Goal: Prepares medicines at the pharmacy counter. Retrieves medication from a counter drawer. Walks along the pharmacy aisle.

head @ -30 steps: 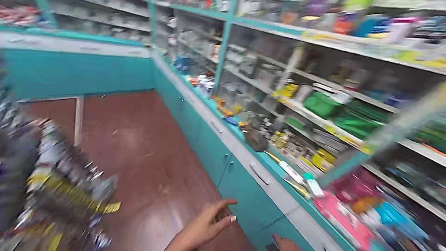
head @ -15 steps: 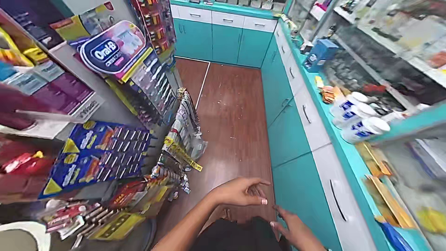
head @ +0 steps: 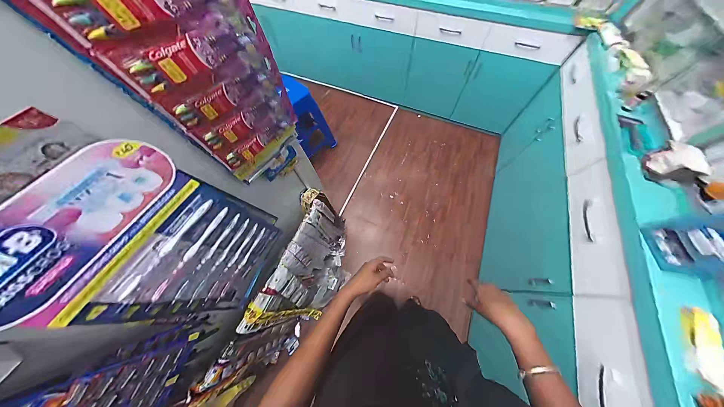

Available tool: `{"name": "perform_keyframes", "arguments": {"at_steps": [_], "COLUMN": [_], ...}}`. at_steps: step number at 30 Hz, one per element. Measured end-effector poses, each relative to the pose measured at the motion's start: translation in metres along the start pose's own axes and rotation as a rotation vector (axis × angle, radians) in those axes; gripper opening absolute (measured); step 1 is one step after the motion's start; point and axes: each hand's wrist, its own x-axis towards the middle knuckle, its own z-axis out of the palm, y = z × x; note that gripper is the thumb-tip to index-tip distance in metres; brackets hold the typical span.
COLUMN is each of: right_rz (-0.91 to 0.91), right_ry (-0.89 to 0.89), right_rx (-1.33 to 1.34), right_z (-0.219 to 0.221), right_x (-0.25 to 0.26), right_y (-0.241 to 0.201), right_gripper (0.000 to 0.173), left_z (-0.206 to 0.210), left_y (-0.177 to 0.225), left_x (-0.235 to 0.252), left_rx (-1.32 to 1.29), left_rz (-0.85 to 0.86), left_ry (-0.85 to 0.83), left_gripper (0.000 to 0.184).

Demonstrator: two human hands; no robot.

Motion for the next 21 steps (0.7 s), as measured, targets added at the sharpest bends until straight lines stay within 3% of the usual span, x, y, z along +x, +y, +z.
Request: {"name": "perform_keyframes", "arguments": {"at_steps": [3, 5, 9, 11, 13, 16, 18, 20, 21], "right_rz": [-0.145, -0.250, -0.382, -0.406, -0.377, -0.453, -0.588, -0.699, -0.751], "right_ry": [0.038, 0.060, 0.014, -0.075, -0.164, -0.261, -0.272, -0.244, -0.198], "right_rx": [-0.076, -0.099, -0.126, -0.097, -0.133, -0.191, -0.176, -0.140, -0.105], "right_z": [-0.126, -0.190, -0.278, -0.316, -0.362, -0.429, -0.473, -0.513, -0.529], "right_x": [0.082, 0.147, 0.288, 0.355, 0.417, 0.497, 0.562, 0.629, 0.666], "right_y": [-0.039, -0.069, -0.132, -0.169, -0.217, -0.288, -0.348, -0.416, -0.455], "right_gripper": [0.065, 0.064, 0.064, 0.063, 0.064, 0.066, 0.061, 0.053, 0.048], "left_z": [-0.067, -0.115, -0.210, -0.241, -0.259, -0.270, -0.312, -0.330, -0.376], "left_y": [0.015, 0.002, -0.086, -0.133, -0.150, -0.127, -0.091, -0.044, 0.033], "left_x": [0.063, 0.107, 0.198, 0.221, 0.229, 0.244, 0.255, 0.275, 0.287], "left_rx": [-0.260, -0.393, -0.452, -0.296, -0.196, -0.235, -0.258, -0.090, -0.221], "left_rz": [-0.085, -0.140, -0.281, -0.502, -0.712, -0.961, -0.852, -0.482, -0.527], "left_ry": [0.226, 0.422, 0.754, 0.813, 0.701, 0.504, 0.502, 0.929, 0.946], "left_gripper": [0.043, 0.043, 0.038, 0.040, 0.046, 0.050, 0.050, 0.054, 0.056]}}
